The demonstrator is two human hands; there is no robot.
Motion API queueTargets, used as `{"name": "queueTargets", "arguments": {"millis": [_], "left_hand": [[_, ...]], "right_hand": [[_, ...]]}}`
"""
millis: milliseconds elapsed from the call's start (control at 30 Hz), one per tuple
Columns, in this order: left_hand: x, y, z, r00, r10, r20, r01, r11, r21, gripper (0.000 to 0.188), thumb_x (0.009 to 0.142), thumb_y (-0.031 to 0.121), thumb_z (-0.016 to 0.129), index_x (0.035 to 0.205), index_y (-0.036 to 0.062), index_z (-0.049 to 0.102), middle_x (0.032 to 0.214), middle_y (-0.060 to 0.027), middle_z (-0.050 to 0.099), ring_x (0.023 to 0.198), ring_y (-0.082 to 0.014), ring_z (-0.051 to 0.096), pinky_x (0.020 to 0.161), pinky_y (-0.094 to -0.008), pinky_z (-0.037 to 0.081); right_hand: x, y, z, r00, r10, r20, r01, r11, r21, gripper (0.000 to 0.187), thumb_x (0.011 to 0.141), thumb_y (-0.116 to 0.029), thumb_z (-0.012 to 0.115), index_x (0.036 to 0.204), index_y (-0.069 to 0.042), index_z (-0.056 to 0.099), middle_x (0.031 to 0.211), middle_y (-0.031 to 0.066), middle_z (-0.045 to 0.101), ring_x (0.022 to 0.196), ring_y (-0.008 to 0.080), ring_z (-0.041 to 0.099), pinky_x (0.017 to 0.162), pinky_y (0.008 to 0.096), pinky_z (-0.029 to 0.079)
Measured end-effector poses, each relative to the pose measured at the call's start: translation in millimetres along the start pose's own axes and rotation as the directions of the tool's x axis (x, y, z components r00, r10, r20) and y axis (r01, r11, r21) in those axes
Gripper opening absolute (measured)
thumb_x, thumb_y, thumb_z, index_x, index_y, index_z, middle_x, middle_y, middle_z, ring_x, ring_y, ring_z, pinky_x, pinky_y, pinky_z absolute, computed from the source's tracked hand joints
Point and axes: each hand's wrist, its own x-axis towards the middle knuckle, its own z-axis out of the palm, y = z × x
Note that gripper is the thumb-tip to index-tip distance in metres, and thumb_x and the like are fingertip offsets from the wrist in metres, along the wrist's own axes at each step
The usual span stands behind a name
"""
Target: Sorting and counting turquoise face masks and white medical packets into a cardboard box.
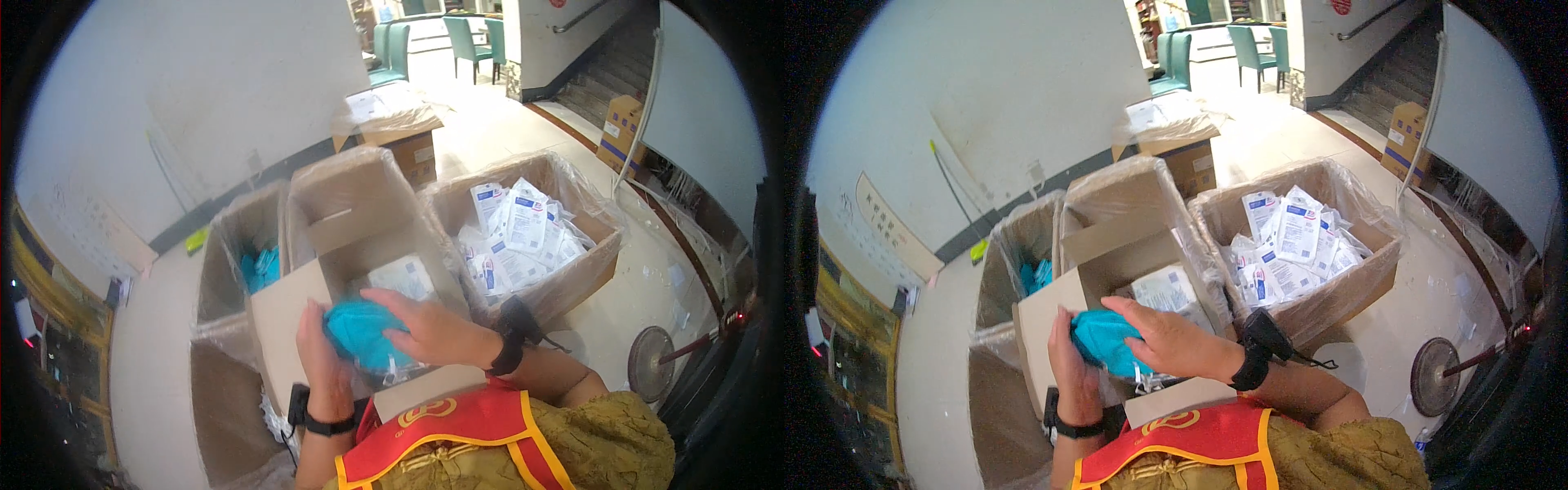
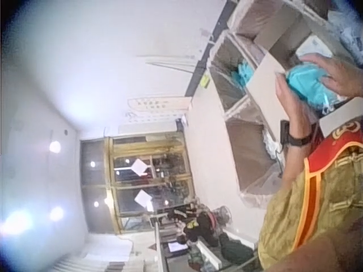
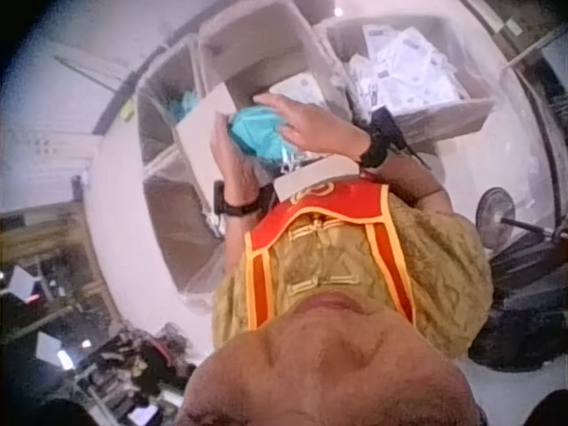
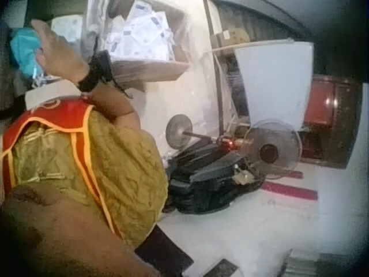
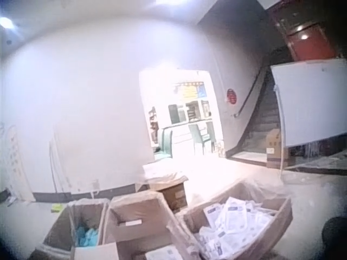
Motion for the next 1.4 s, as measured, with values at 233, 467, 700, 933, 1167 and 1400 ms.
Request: {"name": "queueTargets", "arguments": {"millis": [233, 467, 700, 933, 1167, 1400], "left_hand": [[-51, -21, -26, 0.988, -0.129, 0.083, 0.112, 0.978, 0.176, 0.025, 0.099, 0.029, 0.050, 0.097, 0.0053, 0.058, 0.088, -0.0047, 0.058, 0.080, -0.0154, 0.058, 0.073, -0.0316, 0.049], [-68, -9, -8, 0.995, -0.084, 0.058, 0.074, 0.985, 0.156, 0.033, 0.100, 0.036, 0.046, 0.099, 0.0050, 0.057, 0.086, -0.0059, 0.058, 0.080, -0.0175, 0.059, 0.072, -0.0347, 0.050], [-48, 4, -5, 0.995, 0.021, 0.096, -0.015, 0.998, -0.068, 0.042, 0.100, 0.042, 0.044, 0.080, 0.0055, 0.051, 0.080, -0.0099, 0.057, 0.080, -0.0196, 0.058, 0.077, -0.0353, 0.049], [-23, 36, -23, 0.981, 0.188, 0.048, -0.184, 0.979, -0.091, 0.032, 0.097, 0.029, 0.045, 0.073, 0.0080, 0.044, 0.062, -0.0074, 0.051, 0.055, -0.0182, 0.052, 0.055, -0.0357, 0.047], [-40, 31, -11, 0.989, 0.050, 0.138, -0.056, 0.998, 0.040, 0.029, 0.094, 0.021, 0.050, 0.069, 0.0050, 0.046, 0.060, -0.0088, 0.050, 0.052, -0.0177, 0.048, 0.052, -0.0297, 0.044], [-46, 23, -1, 0.978, 0.062, 0.197, -0.082, 0.992, 0.095, 0.029, 0.091, 0.017, 0.054, 0.066, 0.0049, 0.046, 0.062, -0.0094, 0.053, 0.053, -0.0161, 0.048, 0.050, -0.0275, 0.040]], "right_hand": [[-47, 24, 16, 0.926, 0.282, 0.251, -0.277, 0.959, -0.056, 0.054, 0.089, -0.019, 0.058, 0.134, -0.002, 0.033, 0.119, 0.0298, 0.055, 0.097, 0.0447, 0.060, 0.080, 0.0487, 0.049], [-49, 23, 13, 0.973, 0.143, 0.180, -0.140, 0.990, -0.031, 0.044, 0.089, -0.021, 0.059, 0.126, -0.003, 0.043, 0.107, 0.0233, 0.059, 0.095, 0.0417, 0.060, 0.079, 0.0478, 0.048], [-29, -13, 19, 0.968, -0.228, 0.107, 0.238, 0.967, -0.089, 0.046, 0.089, -0.017, 0.059, 0.130, -0.004, 0.040, 0.109, 0.0198, 0.058, 0.089, 0.0384, 0.062, 0.070, 0.0467, 0.050], [6, -13, 1, 0.975, -0.211, 0.070, 0.205, 0.975, 0.089, 0.049, 0.090, -0.029, 0.062, 0.127, -0.004, 0.044, 0.101, 0.0219, 0.061, 0.092, 0.0394, 0.062, 0.076, 0.0461, 0.051], [54, 123, 29, 0.889, 0.191, 0.416, 0.159, 0.724, -0.671, 0.021, 0.084, -0.024, 0.064, 0.093, -0.006, 0.066, 0.090, 0.0157, 0.064, 0.090, 0.0336, 0.064, 0.072, 0.0436, 0.052], [67, 209, 84, 0.749, 0.249, 0.614, 0.425, 0.530, -0.734, 0.048, 0.059, -0.031, 0.084, 0.099, -0.010, 0.070, 0.093, 0.0128, 0.067, 0.090, 0.0325, 0.066, 0.078, 0.0467, 0.052]]}}
